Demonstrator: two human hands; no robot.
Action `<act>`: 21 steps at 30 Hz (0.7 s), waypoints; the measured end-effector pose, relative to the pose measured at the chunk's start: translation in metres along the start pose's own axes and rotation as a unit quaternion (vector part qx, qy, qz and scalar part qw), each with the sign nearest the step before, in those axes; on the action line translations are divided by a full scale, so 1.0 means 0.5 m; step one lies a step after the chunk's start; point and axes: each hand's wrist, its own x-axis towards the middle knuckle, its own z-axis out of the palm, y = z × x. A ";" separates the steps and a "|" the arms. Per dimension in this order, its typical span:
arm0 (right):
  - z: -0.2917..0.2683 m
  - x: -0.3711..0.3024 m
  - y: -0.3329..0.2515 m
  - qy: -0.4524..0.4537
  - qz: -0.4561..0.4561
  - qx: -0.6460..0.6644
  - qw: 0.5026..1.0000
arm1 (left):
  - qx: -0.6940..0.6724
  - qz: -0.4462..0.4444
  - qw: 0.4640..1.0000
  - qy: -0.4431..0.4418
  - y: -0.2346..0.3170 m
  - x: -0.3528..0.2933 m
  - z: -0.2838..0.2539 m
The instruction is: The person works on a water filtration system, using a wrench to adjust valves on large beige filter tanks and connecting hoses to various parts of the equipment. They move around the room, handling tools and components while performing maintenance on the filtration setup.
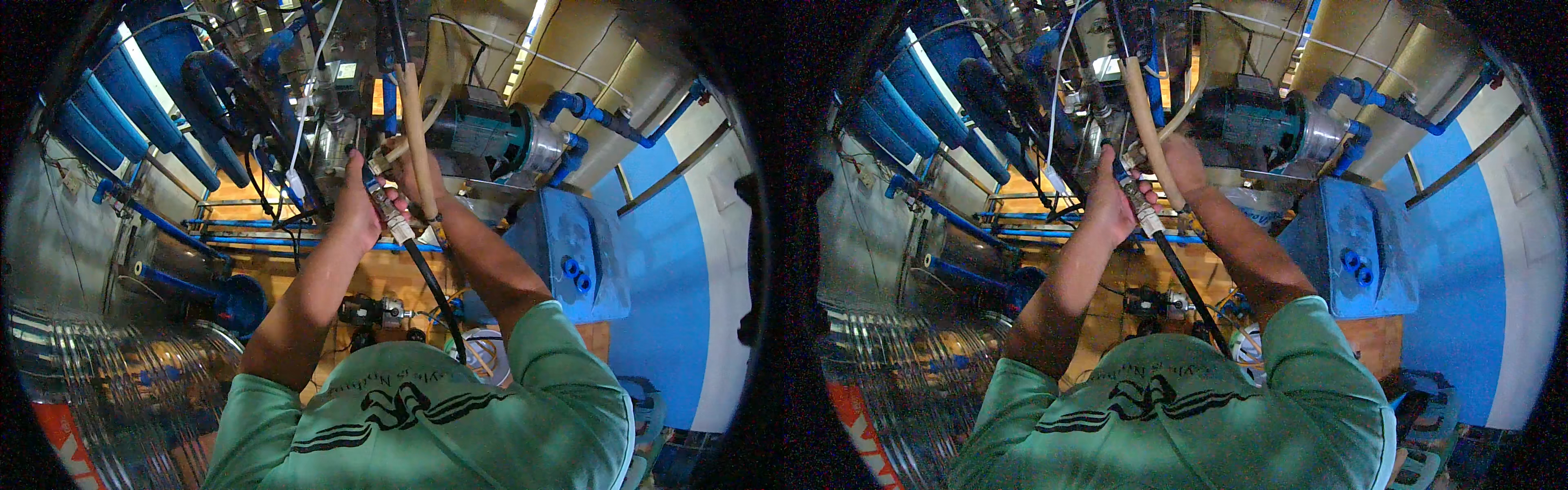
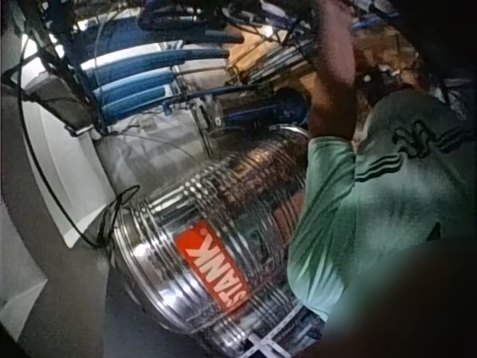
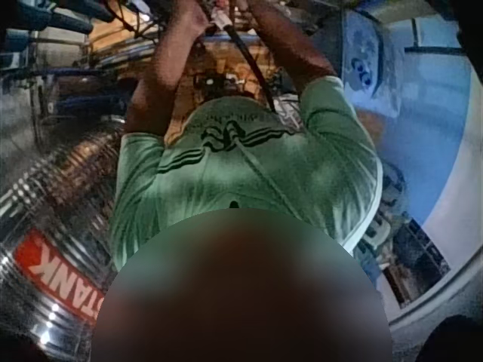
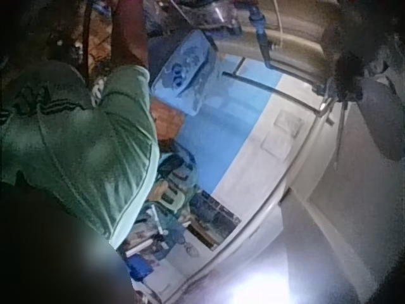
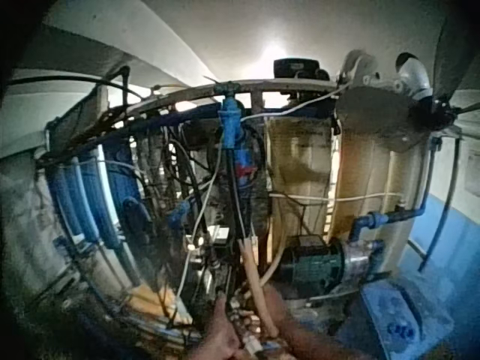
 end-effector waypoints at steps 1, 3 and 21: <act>-0.004 -0.003 -0.005 -0.004 -0.009 -0.035 0.999 | 0.002 0.000 1.000 -0.001 0.002 0.000 -0.003; -0.009 -0.025 0.005 -0.042 -0.044 -0.103 0.993 | 0.026 0.022 0.999 0.011 0.013 0.004 -0.006; 0.006 -0.047 -0.029 -0.205 0.131 0.162 0.956 | 0.065 0.081 0.995 0.008 0.010 0.048 -0.045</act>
